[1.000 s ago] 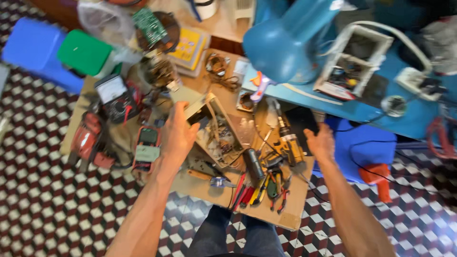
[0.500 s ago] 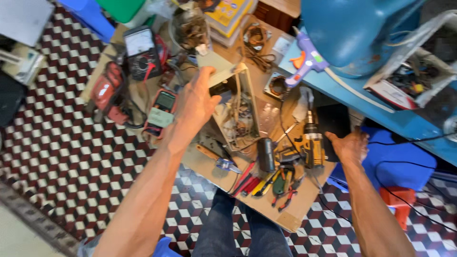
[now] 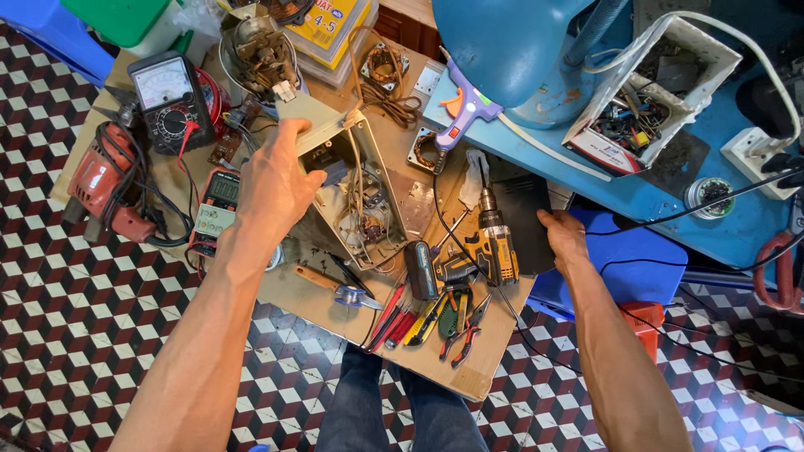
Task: The person works on an open metal electronics enclosure, using pliers to adjust internal wires and a hot glue gun to apply adhesive to the interior. They then use a screwdriver to tighten screws on the enclosure and place a metal plate over the opening.
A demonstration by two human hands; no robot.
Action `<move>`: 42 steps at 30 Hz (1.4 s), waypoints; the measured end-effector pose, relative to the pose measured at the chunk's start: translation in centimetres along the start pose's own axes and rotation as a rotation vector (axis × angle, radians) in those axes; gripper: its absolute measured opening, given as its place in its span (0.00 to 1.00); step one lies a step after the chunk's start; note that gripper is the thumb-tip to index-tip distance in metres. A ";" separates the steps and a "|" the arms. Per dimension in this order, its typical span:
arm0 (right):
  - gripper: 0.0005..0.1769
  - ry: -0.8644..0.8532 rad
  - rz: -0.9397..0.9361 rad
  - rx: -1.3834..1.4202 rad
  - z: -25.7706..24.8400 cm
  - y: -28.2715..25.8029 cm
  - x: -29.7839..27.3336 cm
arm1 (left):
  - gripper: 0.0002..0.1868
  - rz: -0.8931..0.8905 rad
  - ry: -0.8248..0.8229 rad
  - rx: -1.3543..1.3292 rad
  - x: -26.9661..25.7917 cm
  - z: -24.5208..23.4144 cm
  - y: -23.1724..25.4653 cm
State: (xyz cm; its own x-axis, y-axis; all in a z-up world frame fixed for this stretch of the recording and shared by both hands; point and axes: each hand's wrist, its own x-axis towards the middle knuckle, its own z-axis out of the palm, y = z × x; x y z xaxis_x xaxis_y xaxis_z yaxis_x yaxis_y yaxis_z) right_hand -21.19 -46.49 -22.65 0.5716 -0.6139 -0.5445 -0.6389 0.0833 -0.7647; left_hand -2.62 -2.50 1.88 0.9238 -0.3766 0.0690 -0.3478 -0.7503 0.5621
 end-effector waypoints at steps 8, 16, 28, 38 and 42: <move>0.31 0.046 -0.351 -0.082 0.5 -0.5 6.9 | 0.35 0.092 0.036 -0.019 -0.1 0.1 -0.5; 0.27 0.231 -0.571 -0.687 2.1 0.5 15.3 | 0.35 -0.002 0.038 -0.006 -0.3 0.3 -0.2; 0.12 0.416 -0.987 -0.762 -2.4 -1.4 -3.3 | 0.34 -0.001 0.043 -0.069 -0.2 0.5 -0.9; 0.15 0.231 -0.417 -0.144 -1.7 -0.9 -21.1 | 0.35 0.088 0.103 -0.113 -0.6 1.5 -2.9; 0.11 0.015 -0.265 0.344 0.3 -2.1 -23.4 | 0.35 0.058 0.108 -0.103 -0.5 2.2 -3.8</move>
State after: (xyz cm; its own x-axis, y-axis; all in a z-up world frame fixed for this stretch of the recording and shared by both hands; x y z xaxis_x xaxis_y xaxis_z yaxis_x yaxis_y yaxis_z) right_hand -33.08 -32.05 -8.38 0.6838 -0.6601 -0.3109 -0.2609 0.1767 -0.9491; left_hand -2.07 -0.66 -2.14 0.9164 -0.3527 0.1891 -0.3880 -0.6672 0.6359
